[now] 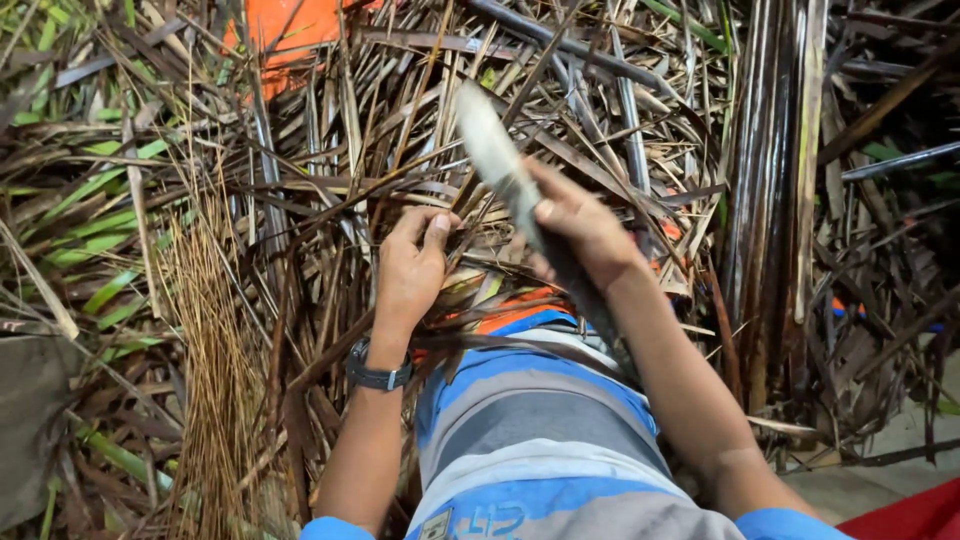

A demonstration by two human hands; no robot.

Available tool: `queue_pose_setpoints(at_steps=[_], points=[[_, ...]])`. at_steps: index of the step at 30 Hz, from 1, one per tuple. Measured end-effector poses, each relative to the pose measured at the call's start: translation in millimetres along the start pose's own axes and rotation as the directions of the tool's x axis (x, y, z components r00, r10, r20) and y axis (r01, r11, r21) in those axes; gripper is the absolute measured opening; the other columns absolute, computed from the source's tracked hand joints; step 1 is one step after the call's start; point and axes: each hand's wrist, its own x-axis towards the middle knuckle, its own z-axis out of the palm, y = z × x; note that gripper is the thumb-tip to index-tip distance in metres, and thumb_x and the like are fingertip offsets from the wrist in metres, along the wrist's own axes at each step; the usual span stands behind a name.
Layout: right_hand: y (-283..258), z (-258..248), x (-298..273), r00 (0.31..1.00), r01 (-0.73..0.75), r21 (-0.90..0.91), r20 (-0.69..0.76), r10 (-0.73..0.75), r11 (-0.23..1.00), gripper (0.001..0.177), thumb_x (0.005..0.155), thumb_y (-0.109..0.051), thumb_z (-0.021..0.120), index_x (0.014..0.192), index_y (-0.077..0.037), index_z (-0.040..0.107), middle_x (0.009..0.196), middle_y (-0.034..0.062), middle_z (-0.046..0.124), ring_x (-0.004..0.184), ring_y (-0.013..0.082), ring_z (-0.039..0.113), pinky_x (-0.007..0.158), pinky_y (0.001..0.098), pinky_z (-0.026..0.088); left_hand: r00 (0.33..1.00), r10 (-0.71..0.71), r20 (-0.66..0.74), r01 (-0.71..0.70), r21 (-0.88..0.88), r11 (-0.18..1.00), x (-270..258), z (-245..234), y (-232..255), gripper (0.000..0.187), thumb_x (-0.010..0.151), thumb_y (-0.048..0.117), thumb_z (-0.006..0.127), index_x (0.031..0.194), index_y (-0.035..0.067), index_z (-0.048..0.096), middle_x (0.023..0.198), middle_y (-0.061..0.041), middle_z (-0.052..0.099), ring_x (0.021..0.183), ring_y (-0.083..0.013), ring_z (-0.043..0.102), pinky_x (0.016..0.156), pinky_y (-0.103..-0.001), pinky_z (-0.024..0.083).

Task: The person strips midribs from dried palm leaves using a large knife while sitting on the floor.

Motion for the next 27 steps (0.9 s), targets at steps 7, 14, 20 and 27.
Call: queue_pose_setpoints(at_steps=[7, 14, 20, 27], points=[[5, 31, -10, 0.963, -0.161, 0.056, 0.229, 0.144, 0.985, 0.076, 0.092, -0.01, 0.065, 0.16, -0.02, 0.032, 0.09, 0.0323, 0.073, 0.059, 0.0361, 0.075, 0.044, 0.0366, 0.063, 0.981, -0.131, 0.144, 0.13, 0.014, 0.991, -2, 5, -15, 0.03, 0.102, 0.014, 0.047, 0.114, 0.011, 0.074, 0.095, -0.011, 0.074, 0.084, -0.0234, 0.071, 0.076, -0.045, 0.059], [-2, 13, -7, 0.99, -0.049, 0.099, 0.136, 0.035, 0.994, 0.072, 0.092, -0.002, 0.06, 0.157, -0.019, 0.037, 0.099, 0.0319, 0.071, 0.059, 0.0383, 0.074, 0.045, 0.0404, 0.064, 0.988, -0.051, 0.143, 0.025, 0.182, 0.983, -23, -10, 15, 0.021, 0.102, 0.024, 0.056, 0.106, 0.017, 0.076, 0.082, -0.012, 0.076, 0.089, -0.0303, 0.073, 0.084, -0.046, 0.055], [-5, -21, -5, 0.993, -0.009, 0.139, 0.119, -0.007, 0.99, 0.071, 0.094, -0.002, 0.058, 0.159, -0.022, 0.035, 0.095, 0.0349, 0.069, 0.06, 0.0402, 0.073, 0.048, 0.0404, 0.065, 0.982, -0.1, 0.159, 0.057, 0.255, 0.965, -34, -29, 18, 0.022, 0.102, 0.03, 0.057, 0.109, 0.026, 0.078, 0.083, -0.009, 0.077, 0.089, -0.0285, 0.073, 0.086, -0.043, 0.055], [-7, 13, -6, 0.985, -0.051, 0.119, 0.171, 0.03, 0.992, 0.075, 0.09, -0.005, 0.064, 0.157, -0.025, 0.037, 0.096, 0.0358, 0.071, 0.058, 0.0376, 0.073, 0.043, 0.0384, 0.062, 0.973, -0.014, 0.229, -0.002, 0.07, 0.998, -25, -18, 9, 0.027, 0.105, 0.017, 0.048, 0.104, 0.009, 0.074, 0.078, -0.016, 0.071, 0.082, -0.0255, 0.061, 0.081, -0.046, 0.052]])
